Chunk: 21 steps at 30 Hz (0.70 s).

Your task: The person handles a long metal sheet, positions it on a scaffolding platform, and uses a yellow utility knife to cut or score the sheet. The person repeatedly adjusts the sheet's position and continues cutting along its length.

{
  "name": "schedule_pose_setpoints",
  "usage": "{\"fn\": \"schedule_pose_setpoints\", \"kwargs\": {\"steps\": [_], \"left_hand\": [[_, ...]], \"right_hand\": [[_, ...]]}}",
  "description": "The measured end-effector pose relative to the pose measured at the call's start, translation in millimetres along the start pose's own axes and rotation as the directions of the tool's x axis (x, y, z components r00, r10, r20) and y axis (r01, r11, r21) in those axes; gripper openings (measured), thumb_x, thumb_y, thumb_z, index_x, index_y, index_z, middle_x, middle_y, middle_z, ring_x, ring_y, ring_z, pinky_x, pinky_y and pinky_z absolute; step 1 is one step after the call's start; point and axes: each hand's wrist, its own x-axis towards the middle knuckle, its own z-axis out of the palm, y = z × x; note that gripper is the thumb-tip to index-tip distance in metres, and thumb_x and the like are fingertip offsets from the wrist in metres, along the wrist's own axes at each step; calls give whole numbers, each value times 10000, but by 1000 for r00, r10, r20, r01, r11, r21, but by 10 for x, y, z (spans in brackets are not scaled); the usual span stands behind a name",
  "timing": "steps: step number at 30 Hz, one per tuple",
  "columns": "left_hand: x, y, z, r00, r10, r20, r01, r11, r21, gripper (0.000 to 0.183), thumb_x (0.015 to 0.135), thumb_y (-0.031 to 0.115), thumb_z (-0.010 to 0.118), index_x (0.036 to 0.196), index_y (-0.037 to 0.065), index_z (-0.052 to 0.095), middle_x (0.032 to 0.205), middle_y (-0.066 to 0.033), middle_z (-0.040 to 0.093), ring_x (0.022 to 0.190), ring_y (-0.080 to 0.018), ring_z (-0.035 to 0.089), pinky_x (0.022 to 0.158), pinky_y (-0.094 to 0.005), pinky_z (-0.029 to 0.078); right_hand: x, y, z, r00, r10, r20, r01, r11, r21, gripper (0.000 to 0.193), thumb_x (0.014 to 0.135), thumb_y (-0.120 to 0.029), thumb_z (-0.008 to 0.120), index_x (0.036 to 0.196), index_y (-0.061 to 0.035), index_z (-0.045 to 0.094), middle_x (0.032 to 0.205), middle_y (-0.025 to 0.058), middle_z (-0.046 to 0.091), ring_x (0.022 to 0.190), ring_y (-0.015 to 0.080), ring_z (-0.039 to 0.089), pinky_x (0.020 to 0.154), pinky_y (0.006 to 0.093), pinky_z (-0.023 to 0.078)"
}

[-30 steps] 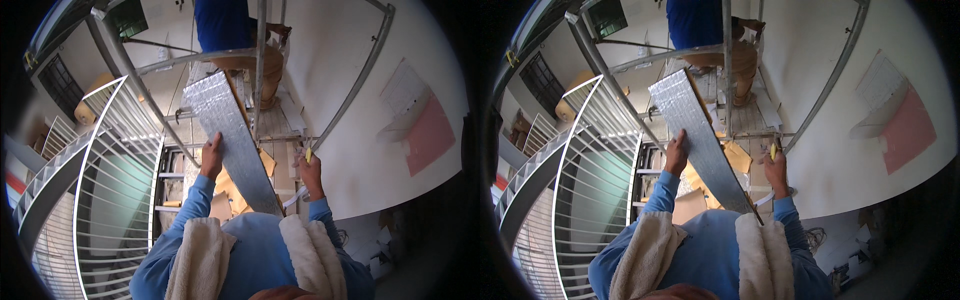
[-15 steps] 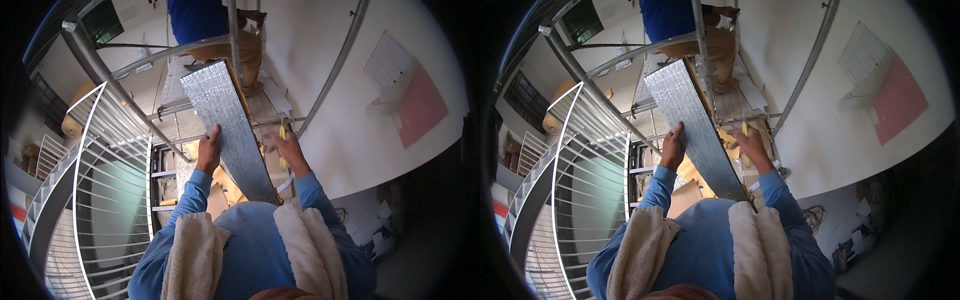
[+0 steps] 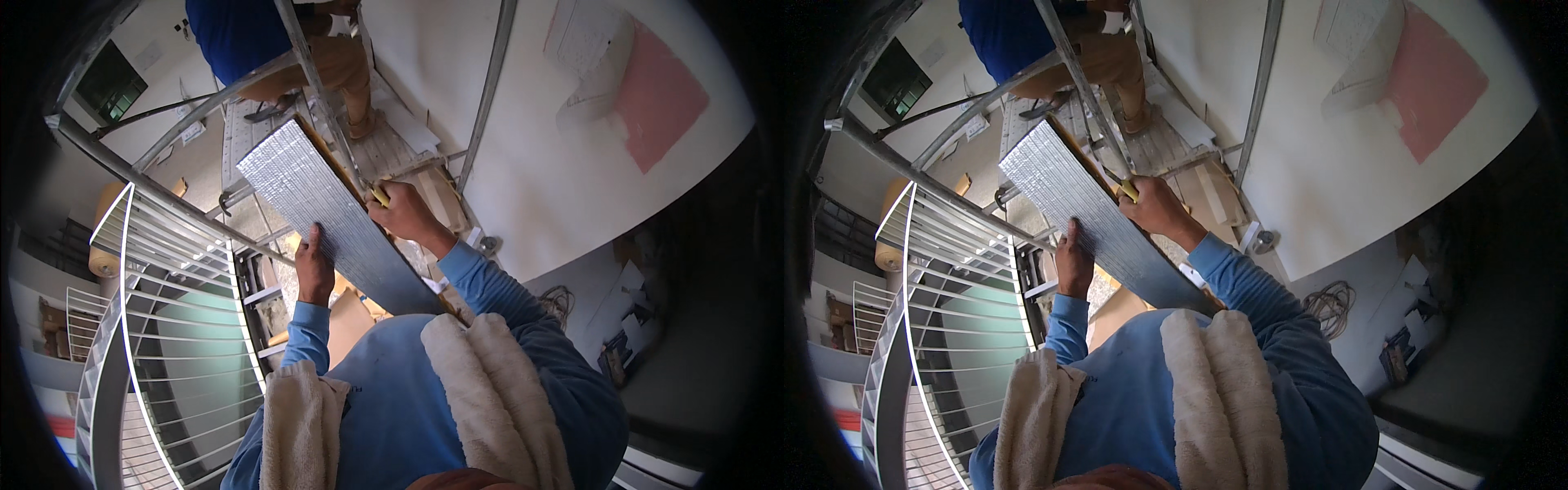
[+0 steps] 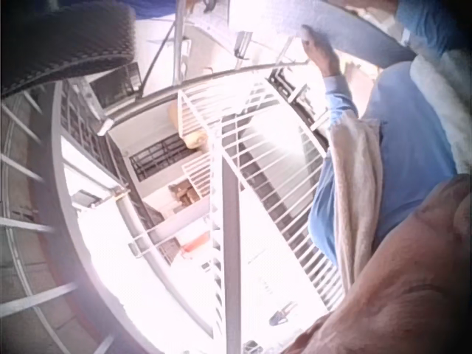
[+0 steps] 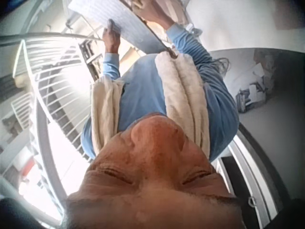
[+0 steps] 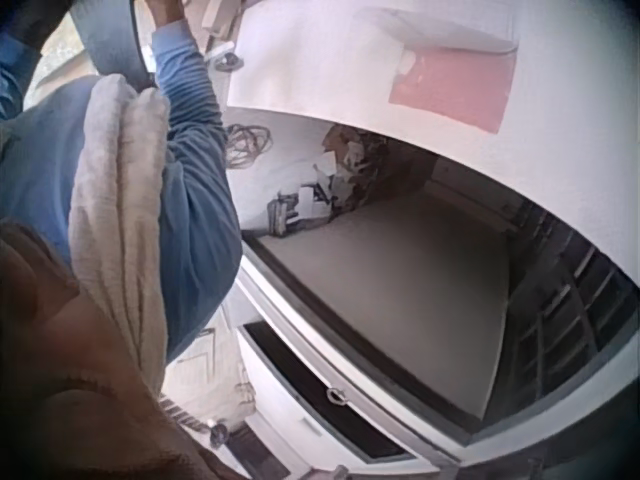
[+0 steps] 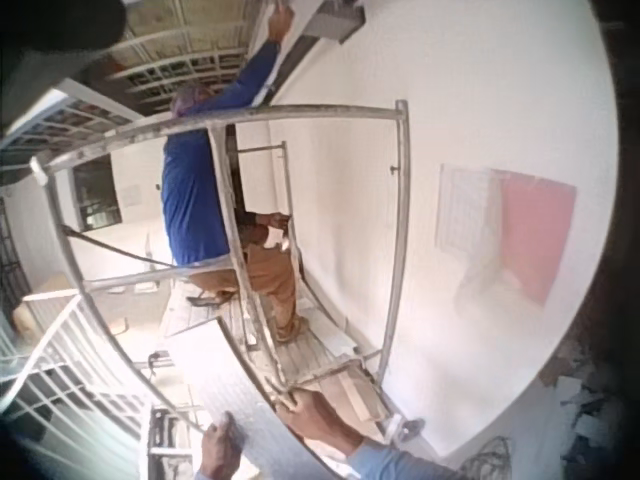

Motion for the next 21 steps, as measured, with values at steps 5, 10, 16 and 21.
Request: {"fn": "schedule_pose_setpoints", "kwargs": {"steps": [5, 10, 16, 21], "left_hand": [[29, -36, -138, 941, 337, 35, -239, 588, 773, 340, 1082, 77, 439, 1397, 26, 555, 1045, -276, 661, 970, -409, 676, 868, -441, 568], [261, 83, -60, 988, -152, -25, 118, 849, -515, 496, 1118, 325, 443, 1479, -15, 452, 1347, -224, 603, 1235, -359, 588, 1075, -431, 469], [368, -82, -39, 969, -237, -63, 140, 745, -652, 473, 1088, 369, 518, 1431, 42, 527, 1415, -99, 587, 1257, -285, 571, 1100, -445, 454], [469, -277, -308, 914, -397, -86, 199, 622, -757, 480, 1056, 386, 583, 1402, 55, 562, 1387, -132, 617, 1261, -313, 581, 1082, -481, 470]], "right_hand": [[-339, 353, -227, 949, 310, 63, -316, 924, 217, 225, 954, -197, 711, 941, 26, 685, 725, 67, 659, 602, 123, 628, 538, 303, 534], [-617, 658, -600, 907, 407, 107, -421, 886, 195, 257, 989, -139, 580, 1141, 40, 685, 811, 123, 744, 555, 181, 655, 550, 330, 552], [-820, 891, -754, 804, 505, 315, -579, 786, 217, 324, 1001, -121, 526, 1280, 7, 631, 1025, 122, 762, 583, 141, 649, 501, 266, 471], [-920, 1078, -1039, 779, 569, 266, -615, 775, 143, 345, 1001, -272, 610, 1251, -47, 688, 986, 66, 743, 652, 109, 655, 504, 264, 460]]}}
